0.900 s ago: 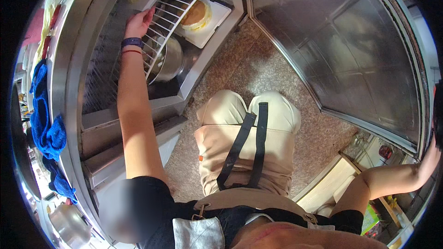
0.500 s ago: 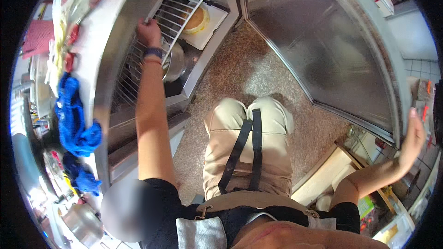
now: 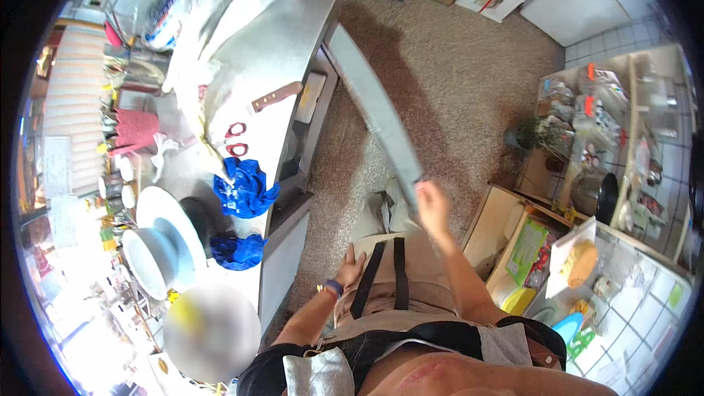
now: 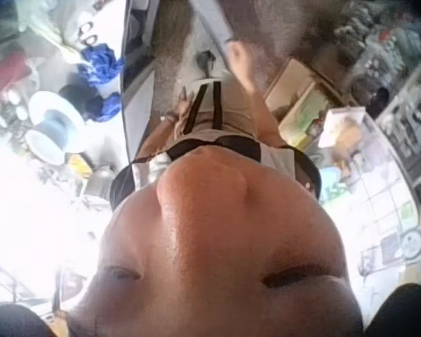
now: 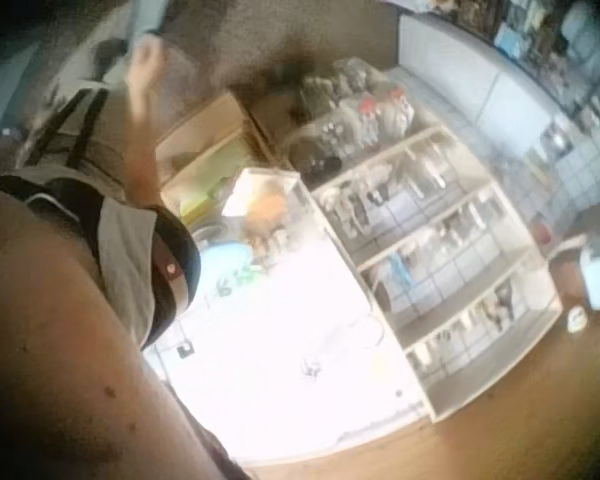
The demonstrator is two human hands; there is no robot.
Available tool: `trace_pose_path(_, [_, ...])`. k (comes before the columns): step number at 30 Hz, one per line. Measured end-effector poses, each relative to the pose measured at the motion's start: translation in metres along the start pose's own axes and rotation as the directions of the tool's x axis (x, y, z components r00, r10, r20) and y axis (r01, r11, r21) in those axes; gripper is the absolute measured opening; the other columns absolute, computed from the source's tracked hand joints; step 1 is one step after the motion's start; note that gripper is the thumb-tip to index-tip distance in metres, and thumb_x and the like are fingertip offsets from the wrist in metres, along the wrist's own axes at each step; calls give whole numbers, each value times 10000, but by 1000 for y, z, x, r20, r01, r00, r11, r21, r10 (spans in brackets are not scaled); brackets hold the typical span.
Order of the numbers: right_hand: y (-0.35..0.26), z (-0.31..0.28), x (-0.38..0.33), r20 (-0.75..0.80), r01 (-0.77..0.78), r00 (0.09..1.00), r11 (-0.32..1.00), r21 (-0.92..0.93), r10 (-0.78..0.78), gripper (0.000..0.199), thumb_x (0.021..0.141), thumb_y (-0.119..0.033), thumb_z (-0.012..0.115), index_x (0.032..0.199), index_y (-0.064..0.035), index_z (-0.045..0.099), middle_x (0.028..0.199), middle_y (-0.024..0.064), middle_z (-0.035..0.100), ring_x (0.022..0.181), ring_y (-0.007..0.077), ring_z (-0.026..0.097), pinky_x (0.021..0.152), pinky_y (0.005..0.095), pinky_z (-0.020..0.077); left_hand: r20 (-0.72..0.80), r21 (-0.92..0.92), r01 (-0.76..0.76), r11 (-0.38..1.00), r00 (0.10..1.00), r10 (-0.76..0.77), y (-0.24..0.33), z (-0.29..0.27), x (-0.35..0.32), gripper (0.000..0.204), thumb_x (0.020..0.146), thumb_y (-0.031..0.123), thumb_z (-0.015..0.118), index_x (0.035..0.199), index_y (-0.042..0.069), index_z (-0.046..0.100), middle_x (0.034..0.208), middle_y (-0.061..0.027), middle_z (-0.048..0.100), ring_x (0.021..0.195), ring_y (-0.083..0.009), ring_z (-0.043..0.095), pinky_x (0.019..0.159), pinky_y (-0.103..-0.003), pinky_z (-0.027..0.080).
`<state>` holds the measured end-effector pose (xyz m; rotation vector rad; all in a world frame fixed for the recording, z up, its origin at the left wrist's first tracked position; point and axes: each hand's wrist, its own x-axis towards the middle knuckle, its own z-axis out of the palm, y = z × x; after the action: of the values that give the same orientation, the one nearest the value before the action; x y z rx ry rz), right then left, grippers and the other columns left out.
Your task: The person retrieves a round cake from a refrigerator, places it on a countertop, and uses a knife to trim the edges. They then fill a piping bag with cream and pipe it onto the cake, followed by adding diced mango and dragon fruit pieces on top.
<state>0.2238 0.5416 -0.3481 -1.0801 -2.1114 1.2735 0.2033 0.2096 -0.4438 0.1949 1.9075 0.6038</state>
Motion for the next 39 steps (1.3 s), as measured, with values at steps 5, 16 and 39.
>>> trace_pose_path(5, [-68, 84, -56, 441, -31, 897, 996, 78, -7, 242, 955, -175, 556, 1178, -85, 583, 1012, 130, 663, 869, 264, 659, 743, 378, 514, 465, 138, -63, 988, 885, -9, 40, -83, -63, 518, 965, 357, 535, 1315, -24, 510, 1216, -204, 615, 1191, -319, 554, 1033, -350, 416])
trace_pose_path(16, [-25, -24, -178, 536, -333, 771, 935, -121, 344, 312, 920, -261, 552, 1138, -66, 663, 1074, 157, 683, 999, 318, 641, 841, 418, 501, 246, -133, -215, 968, 939, 242, 137, -86, -53, 125, 928, 121, 622, 906, 6, 667, 666, -22, 609, 512, -99, 555, 424, -244, 410])
trace_pose_path(39, [165, -328, -113, -223, 519, 390, -14, 855, 893, 293, 836, -28, 719, 1082, -141, 608, 989, 26, 677, 817, 194, 675, 625, 314, 576, 485, -292, -327, 899, 759, 434, 273, 138, -171, 171, 937, 92, 585, 1085, 7, 595, 960, -77, 647, 903, -167, 642, 759, -303, 549])
